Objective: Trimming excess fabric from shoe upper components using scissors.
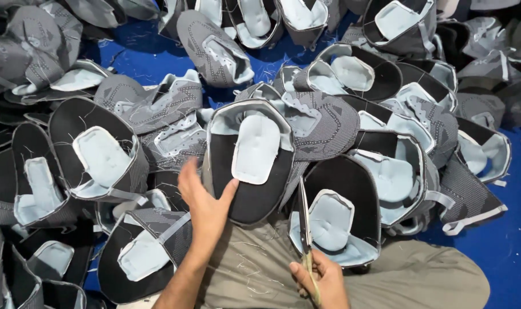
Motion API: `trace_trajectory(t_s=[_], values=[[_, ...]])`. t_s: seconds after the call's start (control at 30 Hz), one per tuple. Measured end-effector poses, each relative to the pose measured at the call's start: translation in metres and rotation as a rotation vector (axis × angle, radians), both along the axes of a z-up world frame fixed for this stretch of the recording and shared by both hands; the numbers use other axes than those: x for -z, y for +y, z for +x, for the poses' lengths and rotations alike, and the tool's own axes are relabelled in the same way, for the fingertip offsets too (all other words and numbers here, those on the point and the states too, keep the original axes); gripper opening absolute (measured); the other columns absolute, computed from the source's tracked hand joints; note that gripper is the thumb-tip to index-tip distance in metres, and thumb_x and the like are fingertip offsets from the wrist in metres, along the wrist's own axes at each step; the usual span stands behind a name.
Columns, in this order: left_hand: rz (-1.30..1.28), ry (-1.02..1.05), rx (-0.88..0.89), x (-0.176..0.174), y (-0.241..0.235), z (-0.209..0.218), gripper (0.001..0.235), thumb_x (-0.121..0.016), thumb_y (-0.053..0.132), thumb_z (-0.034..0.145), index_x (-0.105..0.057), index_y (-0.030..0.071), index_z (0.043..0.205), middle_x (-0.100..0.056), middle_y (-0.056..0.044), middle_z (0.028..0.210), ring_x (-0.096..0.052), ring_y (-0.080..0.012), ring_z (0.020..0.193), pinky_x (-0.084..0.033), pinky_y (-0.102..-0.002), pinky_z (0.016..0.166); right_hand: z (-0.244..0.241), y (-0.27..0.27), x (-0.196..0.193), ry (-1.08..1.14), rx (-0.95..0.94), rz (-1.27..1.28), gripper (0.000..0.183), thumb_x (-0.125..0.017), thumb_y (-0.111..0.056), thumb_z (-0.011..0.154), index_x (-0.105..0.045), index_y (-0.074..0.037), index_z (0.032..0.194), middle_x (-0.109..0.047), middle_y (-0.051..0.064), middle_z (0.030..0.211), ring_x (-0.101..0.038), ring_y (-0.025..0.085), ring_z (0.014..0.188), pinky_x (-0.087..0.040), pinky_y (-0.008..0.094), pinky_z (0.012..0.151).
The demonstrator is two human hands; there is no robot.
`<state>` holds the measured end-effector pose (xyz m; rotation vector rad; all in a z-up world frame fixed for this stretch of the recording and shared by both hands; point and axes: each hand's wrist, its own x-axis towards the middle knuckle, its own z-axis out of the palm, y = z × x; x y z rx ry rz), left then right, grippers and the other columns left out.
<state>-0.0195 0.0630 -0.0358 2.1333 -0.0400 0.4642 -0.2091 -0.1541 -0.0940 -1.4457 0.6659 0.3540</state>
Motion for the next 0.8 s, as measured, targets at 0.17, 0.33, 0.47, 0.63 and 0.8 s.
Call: trace_trajectory(t_s=[0.17, 0.33, 0.47, 0.63, 0.8], values=[[-0.169, 0.153, 0.001, -0.040, 0.007, 0.003, 0.048, -0.081, 0.011, 0.081, -0.061, -0.001, 0.124, -0.066, -0.016, 0.121, -0.057, -0.0380, 0.117, -0.046, -0.047, 0.102, -0.016, -0.003, 0.025, -0.044, -0.016, 0.079, 0.028, -0.080, -0.022, 0.086, -0.065, 0.002, 0.088, -0.062, 0.006, 0.058, -0.061, 0.013, 0.047, -0.047, 0.027, 0.044], [0.091, -0.386, 0.412, -0.114, 0.008, -0.003, 0.022, -0.066, -0.003, 0.086, -0.069, 0.008, 0.105, -0.075, -0.009, 0.111, -0.070, -0.0330, 0.117, -0.055, -0.043, 0.100, -0.030, -0.011, 0.047, -0.144, 0.128, 0.070, 0.023, -0.075, -0.021, 0.087, -0.066, 0.001, 0.087, -0.066, 0.010, 0.057, -0.062, 0.015, 0.047, -0.049, 0.028, 0.044], [0.270, -0.251, 0.614, -0.057, -0.001, -0.021, 0.027, -0.075, 0.006, 0.074, -0.073, 0.008, 0.101, -0.073, -0.010, 0.117, -0.064, -0.0352, 0.118, -0.049, -0.046, 0.096, -0.016, -0.012, 0.041, -0.255, 0.241, 0.158, 0.027, -0.072, -0.023, 0.091, -0.061, 0.001, 0.086, -0.063, 0.008, 0.060, -0.063, 0.015, 0.050, -0.049, 0.028, 0.044], [0.019, -0.078, 0.400, -0.029, 0.002, -0.024, 0.030, -0.078, 0.012, 0.085, -0.070, 0.008, 0.113, -0.064, -0.011, 0.129, -0.059, -0.0328, 0.126, -0.047, -0.045, 0.108, -0.021, -0.012, 0.036, -0.157, 0.225, 0.052, 0.024, -0.071, -0.019, 0.090, -0.063, 0.003, 0.088, -0.066, 0.010, 0.063, -0.064, 0.016, 0.053, -0.052, 0.029, 0.048], [0.146, -0.027, 0.166, -0.008, 0.003, 0.041, 0.050, -0.074, 0.021, 0.093, -0.058, -0.005, 0.133, -0.058, -0.020, 0.134, -0.053, -0.0394, 0.123, -0.042, -0.046, 0.107, -0.031, -0.007, 0.055, -0.117, 0.148, 0.072, 0.020, -0.076, -0.011, 0.083, -0.063, 0.002, 0.092, -0.069, 0.012, 0.064, -0.066, 0.018, 0.051, -0.054, 0.031, 0.048]])
